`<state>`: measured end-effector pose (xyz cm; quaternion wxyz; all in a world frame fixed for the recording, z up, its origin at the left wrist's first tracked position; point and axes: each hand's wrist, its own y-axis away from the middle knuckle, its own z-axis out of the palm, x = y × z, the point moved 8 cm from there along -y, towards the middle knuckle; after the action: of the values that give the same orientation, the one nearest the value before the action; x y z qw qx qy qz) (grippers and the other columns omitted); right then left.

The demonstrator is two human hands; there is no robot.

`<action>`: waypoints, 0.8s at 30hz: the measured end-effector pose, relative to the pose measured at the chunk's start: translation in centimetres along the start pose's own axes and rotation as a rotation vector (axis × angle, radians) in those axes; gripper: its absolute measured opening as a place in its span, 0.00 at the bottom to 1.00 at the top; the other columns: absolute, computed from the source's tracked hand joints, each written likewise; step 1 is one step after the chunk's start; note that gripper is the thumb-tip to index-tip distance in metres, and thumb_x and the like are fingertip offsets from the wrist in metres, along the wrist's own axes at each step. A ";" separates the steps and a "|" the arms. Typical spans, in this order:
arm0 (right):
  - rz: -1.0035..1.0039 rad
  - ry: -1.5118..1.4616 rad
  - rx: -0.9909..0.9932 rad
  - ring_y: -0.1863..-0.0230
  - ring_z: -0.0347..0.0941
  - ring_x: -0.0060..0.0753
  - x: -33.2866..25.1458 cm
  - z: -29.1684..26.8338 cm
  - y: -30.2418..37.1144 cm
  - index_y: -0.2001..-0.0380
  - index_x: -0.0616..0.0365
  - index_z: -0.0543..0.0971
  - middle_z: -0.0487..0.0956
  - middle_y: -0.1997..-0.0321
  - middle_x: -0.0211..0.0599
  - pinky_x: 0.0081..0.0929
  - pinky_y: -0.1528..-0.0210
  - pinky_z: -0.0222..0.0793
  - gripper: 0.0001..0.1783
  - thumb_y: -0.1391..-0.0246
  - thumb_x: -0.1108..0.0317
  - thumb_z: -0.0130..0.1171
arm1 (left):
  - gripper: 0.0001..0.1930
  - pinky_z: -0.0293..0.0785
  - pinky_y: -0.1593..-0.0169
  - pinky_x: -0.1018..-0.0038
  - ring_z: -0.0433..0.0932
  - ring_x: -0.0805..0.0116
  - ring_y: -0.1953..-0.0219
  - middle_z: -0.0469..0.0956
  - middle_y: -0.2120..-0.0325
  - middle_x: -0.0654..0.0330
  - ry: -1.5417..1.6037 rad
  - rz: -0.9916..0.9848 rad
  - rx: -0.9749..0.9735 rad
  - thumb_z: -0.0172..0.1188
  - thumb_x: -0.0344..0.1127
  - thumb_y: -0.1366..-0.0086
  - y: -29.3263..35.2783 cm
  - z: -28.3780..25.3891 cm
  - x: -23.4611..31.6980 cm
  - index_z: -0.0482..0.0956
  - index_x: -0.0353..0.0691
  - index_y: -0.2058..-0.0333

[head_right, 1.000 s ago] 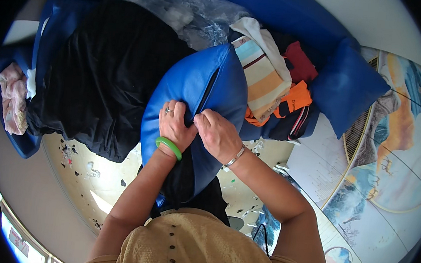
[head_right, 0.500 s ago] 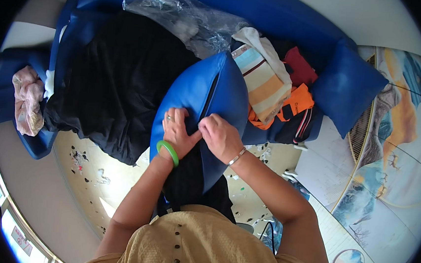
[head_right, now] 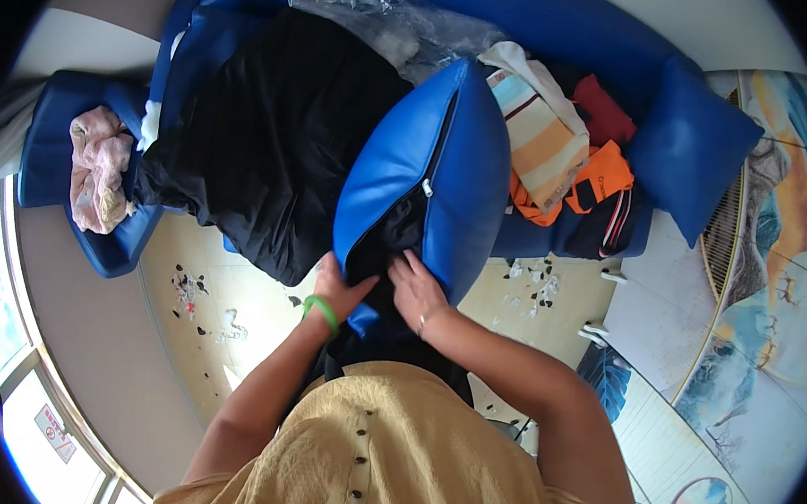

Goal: The person opens a blue pillow cover, places a black pillow insert inside, and zips it closed. They then fold a white cloth and an orange garment on the sofa.

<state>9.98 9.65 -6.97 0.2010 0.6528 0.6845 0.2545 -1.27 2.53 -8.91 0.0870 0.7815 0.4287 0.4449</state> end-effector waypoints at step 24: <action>0.030 -1.028 0.033 0.44 0.70 0.49 0.3 -5.2 4.8 0.51 0.67 0.75 0.76 0.49 0.53 0.34 0.41 0.65 0.40 0.63 0.48 0.69 | 0.16 0.72 0.64 0.54 0.78 0.41 0.69 0.77 0.77 0.40 0.214 0.231 -0.174 0.56 0.40 0.38 -1.5 1.0 4.3 0.76 0.28 0.69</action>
<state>10.62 9.60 0.11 0.4974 0.7066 0.4917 -0.1073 -0.38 6.89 -7.65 0.0565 0.7633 0.3027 0.5680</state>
